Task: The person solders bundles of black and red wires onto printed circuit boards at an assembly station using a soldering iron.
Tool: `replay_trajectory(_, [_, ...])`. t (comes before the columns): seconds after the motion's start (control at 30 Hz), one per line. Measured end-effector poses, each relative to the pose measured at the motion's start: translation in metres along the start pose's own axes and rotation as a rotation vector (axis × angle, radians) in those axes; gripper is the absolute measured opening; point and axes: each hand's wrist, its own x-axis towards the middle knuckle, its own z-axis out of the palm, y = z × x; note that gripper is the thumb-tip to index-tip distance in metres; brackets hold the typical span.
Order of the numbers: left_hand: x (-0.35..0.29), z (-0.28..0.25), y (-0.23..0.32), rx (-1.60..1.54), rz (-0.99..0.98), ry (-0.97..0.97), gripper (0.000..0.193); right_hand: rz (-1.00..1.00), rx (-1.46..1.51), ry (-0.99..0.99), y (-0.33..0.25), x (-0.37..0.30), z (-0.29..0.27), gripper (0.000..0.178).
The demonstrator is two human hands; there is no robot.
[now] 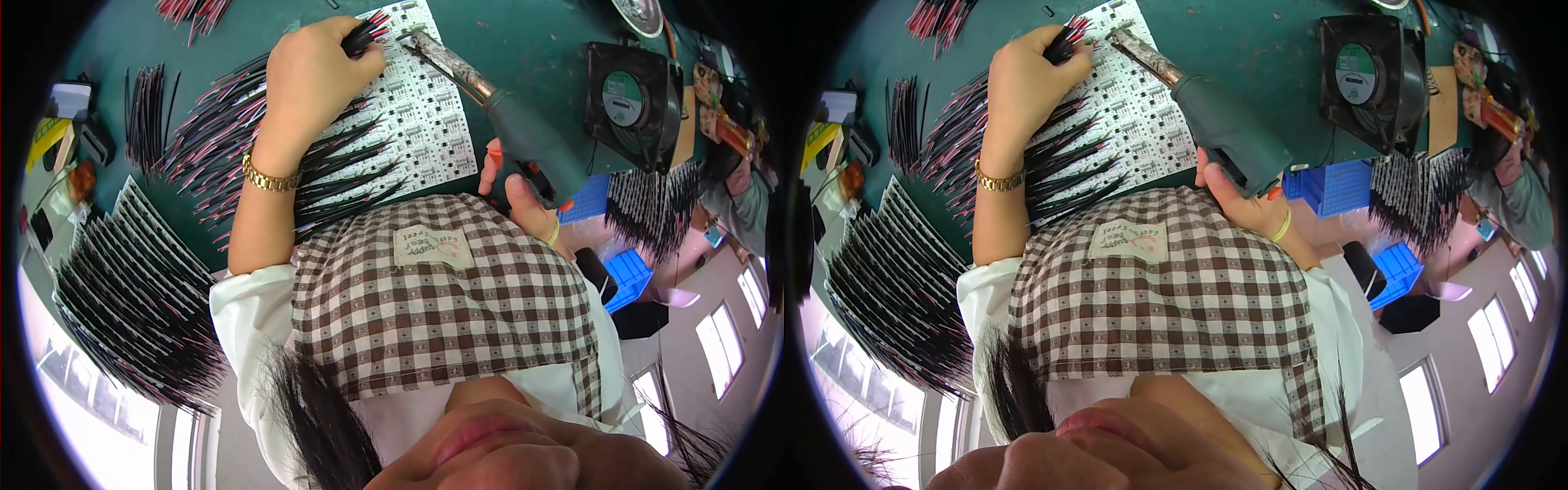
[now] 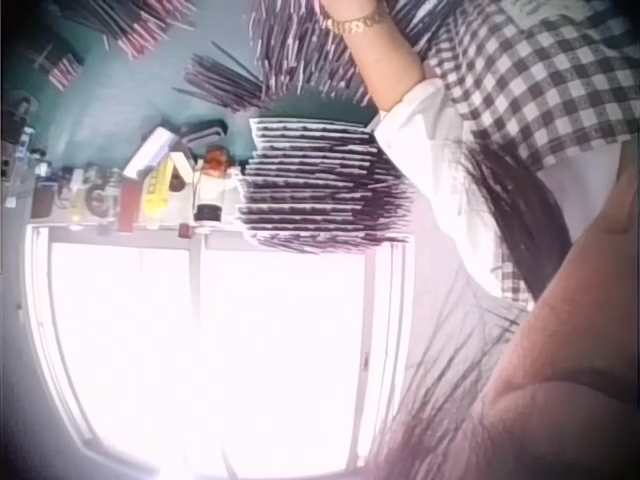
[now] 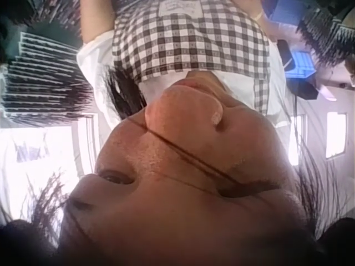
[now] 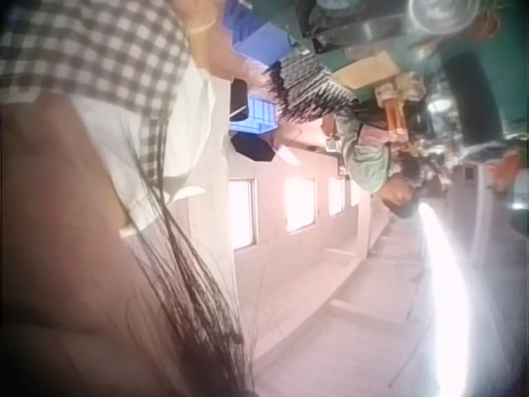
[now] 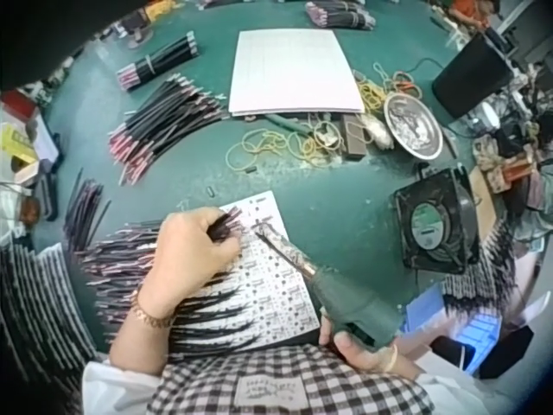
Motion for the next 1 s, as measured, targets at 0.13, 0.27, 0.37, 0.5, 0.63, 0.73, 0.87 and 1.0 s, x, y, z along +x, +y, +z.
replay_trajectory(0.13, [0.000,0.003,-0.002,-0.004,0.031,0.030,0.025,0.041,-0.171,-0.028,-0.007,0.001,-0.003,0.028])
replay_trajectory(0.27, [-0.001,0.005,-0.001,-0.006,0.048,0.055,0.024,0.062,-0.279,-0.075,-0.010,0.001,-0.004,0.040])
replay_trajectory(0.37, [-0.003,0.008,0.002,0.020,0.033,0.063,0.023,-0.001,-0.151,0.068,-0.001,-0.001,0.000,0.011])
replay_trajectory(0.5, [-0.005,0.011,0.001,0.008,0.036,0.101,0.021,0.001,-0.151,0.075,0.006,-0.001,-0.003,0.011])
replay_trajectory(0.63, [-0.006,0.008,0.003,0.014,-0.010,0.060,0.027,-0.074,-0.253,0.040,0.010,0.001,-0.005,0.012])
replay_trajectory(0.73, [-0.006,0.011,0.001,0.001,0.016,0.089,0.028,-0.097,-0.239,0.012,0.015,0.001,-0.009,0.015])
replay_trajectory(0.87, [-0.007,0.010,0.000,0.014,0.019,0.083,0.028,-0.084,-0.024,-0.073,0.012,0.002,-0.010,0.030])
replay_trajectory(1.0, [-0.005,0.012,0.002,0.018,0.038,0.083,0.028,-0.139,0.118,0.011,0.009,0.001,-0.005,0.038])
